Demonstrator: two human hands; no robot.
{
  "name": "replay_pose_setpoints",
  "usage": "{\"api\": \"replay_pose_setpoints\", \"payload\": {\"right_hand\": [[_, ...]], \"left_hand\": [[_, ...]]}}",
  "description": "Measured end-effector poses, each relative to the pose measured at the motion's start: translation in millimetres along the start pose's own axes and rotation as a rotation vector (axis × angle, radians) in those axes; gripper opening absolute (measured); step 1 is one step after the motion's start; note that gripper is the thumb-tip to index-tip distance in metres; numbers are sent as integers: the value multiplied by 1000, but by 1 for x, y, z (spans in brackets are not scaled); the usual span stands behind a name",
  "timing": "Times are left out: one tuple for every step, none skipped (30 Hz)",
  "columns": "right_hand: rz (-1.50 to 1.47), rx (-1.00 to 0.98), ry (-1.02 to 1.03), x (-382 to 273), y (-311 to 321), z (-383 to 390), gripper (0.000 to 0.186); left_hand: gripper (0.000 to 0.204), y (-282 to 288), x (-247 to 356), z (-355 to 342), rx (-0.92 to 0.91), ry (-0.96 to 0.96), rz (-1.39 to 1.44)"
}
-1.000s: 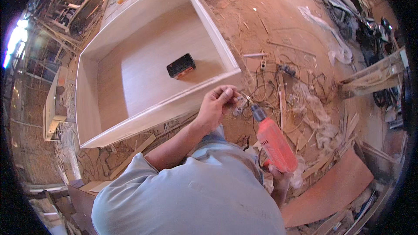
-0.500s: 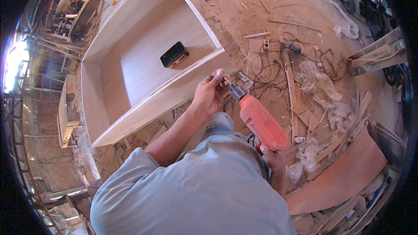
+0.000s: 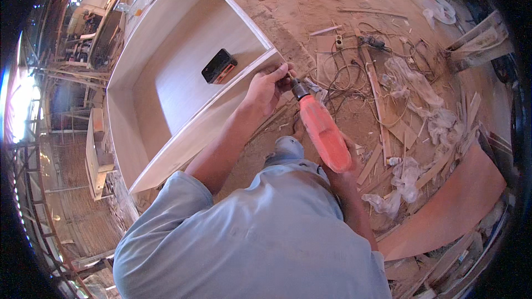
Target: The person builds a wooden drawer by aligning wooden boards and using a drill to drive screws into the joints at the corners of the box.
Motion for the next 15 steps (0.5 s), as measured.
{"api": "replay_pose_setpoints", "payload": {"right_hand": [[34,-2,3,2,-1,-2,58],[156,-57,13,-14,2,-6,62],[276,-109,20,-23,4,-8,66],[255,-107,-18,-23,4,-8,65],[233,-104,-56,-23,4,-8,64],[212,-102,-95,-23,5,-8,62],[190,-110,-100,-20,5,-7,62],[171,-116,-104,-17,6,-7,62],[152,-123,-108,-15,6,-7,62],[174,-127,-111,-15,6,-7,62],[195,-132,-110,-19,5,-8,62],[216,-138,-109,-20,4,-8,62],[190,-132,-124,-17,4,-7,62],[166,-125,-142,-13,3,-6,61],[142,-116,-159,-11,3,-6,61]], "left_hand": [[21,0,-1,-4,1,10,44],[21,2,-1,-7,-12,-3,65],[21,1,0,-8,-14,3,66],[22,0,1,-8,-16,9,68],[22,0,2,-8,-18,15,69],[22,1,1,-9,-23,4,60],[23,4,-1,-11,-28,-7,52],[23,2,-1,-10,-36,-18,46],[23,0,0,-9,-28,-22,52],[23,-1,0,-7,-20,-27,58],[23,-2,1,-4,-13,-35,64],[23,-1,0,-5,-14,-41,59],[23,2,-3,-7,-15,-48,55],[23,2,-4,-9,-17,-50,50],[23,2,-5,-11,-19,-55,56]]}}
Point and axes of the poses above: each hand's wrist, its own z-axis away from the middle knuckle, its own y-axis out of the back of the hand, x = y × z, the point moved 1 cm from there along -z, towards the middle knuckle
